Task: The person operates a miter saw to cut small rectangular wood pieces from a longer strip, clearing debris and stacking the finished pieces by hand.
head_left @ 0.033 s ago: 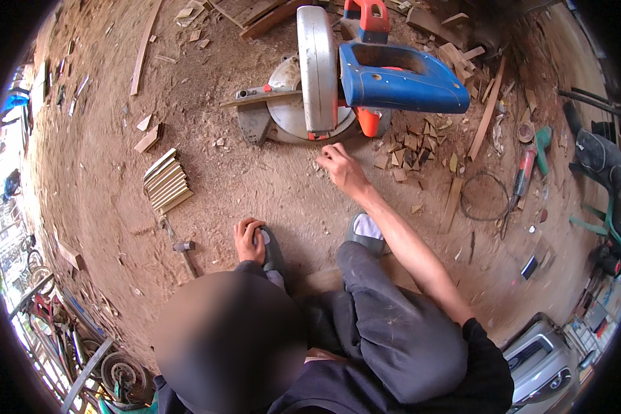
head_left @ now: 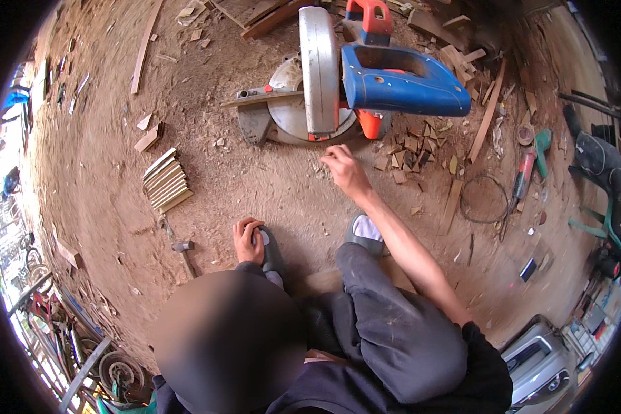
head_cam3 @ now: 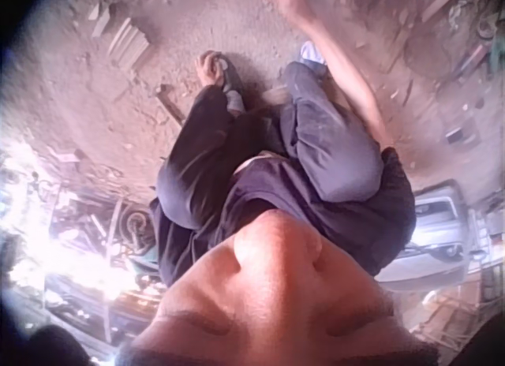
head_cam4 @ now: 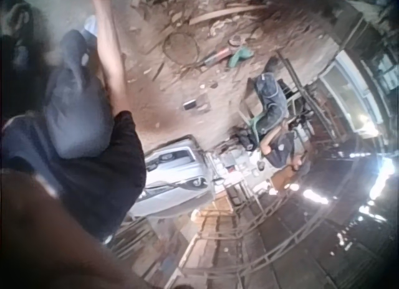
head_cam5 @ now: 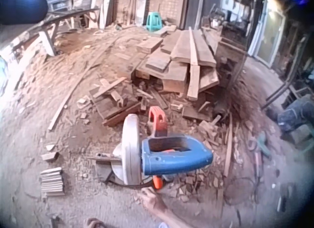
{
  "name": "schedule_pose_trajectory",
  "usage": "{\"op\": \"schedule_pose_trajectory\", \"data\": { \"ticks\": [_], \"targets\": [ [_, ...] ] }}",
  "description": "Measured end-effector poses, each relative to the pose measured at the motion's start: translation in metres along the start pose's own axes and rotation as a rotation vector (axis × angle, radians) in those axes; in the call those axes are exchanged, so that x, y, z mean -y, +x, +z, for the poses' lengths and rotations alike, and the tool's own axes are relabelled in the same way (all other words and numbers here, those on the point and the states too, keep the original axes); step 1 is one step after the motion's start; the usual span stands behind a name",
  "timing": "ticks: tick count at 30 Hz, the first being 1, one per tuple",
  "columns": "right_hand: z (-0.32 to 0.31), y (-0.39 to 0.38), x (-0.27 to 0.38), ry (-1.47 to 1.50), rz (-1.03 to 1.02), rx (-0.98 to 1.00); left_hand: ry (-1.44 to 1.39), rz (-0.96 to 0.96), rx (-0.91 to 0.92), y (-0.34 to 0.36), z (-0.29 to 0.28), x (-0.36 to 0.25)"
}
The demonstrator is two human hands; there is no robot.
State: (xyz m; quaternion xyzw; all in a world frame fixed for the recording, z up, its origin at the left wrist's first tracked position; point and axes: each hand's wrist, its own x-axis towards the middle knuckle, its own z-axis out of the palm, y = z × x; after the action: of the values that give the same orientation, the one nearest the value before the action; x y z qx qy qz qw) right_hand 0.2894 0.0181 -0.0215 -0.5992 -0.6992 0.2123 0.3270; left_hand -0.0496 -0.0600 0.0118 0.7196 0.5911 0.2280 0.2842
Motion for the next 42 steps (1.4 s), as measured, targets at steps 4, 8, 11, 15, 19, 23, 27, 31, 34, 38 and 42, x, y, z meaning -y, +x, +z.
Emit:
{"op": "schedule_pose_trajectory", "data": {
  "ticks": [4, 8, 11, 15, 19, 23, 27, 31, 34, 38, 42],
  "targets": [
    [-0.03, -0.02, 0.0, 0.069, 0.265, -0.186, -0.029, -0.037, 0.005, -0.003, -0.004, 0.0],
    [-0.068, -0.039, -0.01, -0.121, 0.208, -0.221, -0.023, -0.059, 0.02, 0.003, -0.002, -0.007],
    [-0.069, -0.035, -0.002, -0.165, 0.137, -0.125, -0.028, -0.073, 0.035, 0.002, -0.006, -0.006],
    [-0.053, -0.011, 0.011, -0.125, 0.049, 0.062, 0.0, -0.015, 0.074, 0.005, -0.012, -0.004],
    [-0.03, -0.001, 0.001, -0.073, 0.015, 0.135, -0.04, 0.003, 0.024, 0.009, -0.012, -0.001],
    [-0.022, -0.009, -0.014, -0.002, -0.069, 0.145, -0.08, -0.094, -0.099, -0.005, -0.017, 0.002],
    [-0.033, -0.01, -0.022, 0.016, 0.01, 0.053, -0.062, -0.232, -0.255, -0.007, -0.016, 0.007],
    [-0.024, -0.006, -0.01, 0.065, 0.062, 0.068, -0.078, -0.448, -0.48, -0.052, -0.026, 0.035],
    [-0.021, 0.0, -0.016, 0.054, 0.004, 0.054, -0.04, -0.512, -0.538, -0.073, -0.025, 0.042],
    [-0.023, 0.011, -0.019, -0.056, -0.108, 0.133, -0.008, -0.505, -0.578, -0.092, -0.024, 0.05],
    [-0.02, 0.005, -0.018, -0.062, -0.113, 0.083, 0.01, -0.52, -0.652, -0.114, -0.021, 0.075]
  ]
}}
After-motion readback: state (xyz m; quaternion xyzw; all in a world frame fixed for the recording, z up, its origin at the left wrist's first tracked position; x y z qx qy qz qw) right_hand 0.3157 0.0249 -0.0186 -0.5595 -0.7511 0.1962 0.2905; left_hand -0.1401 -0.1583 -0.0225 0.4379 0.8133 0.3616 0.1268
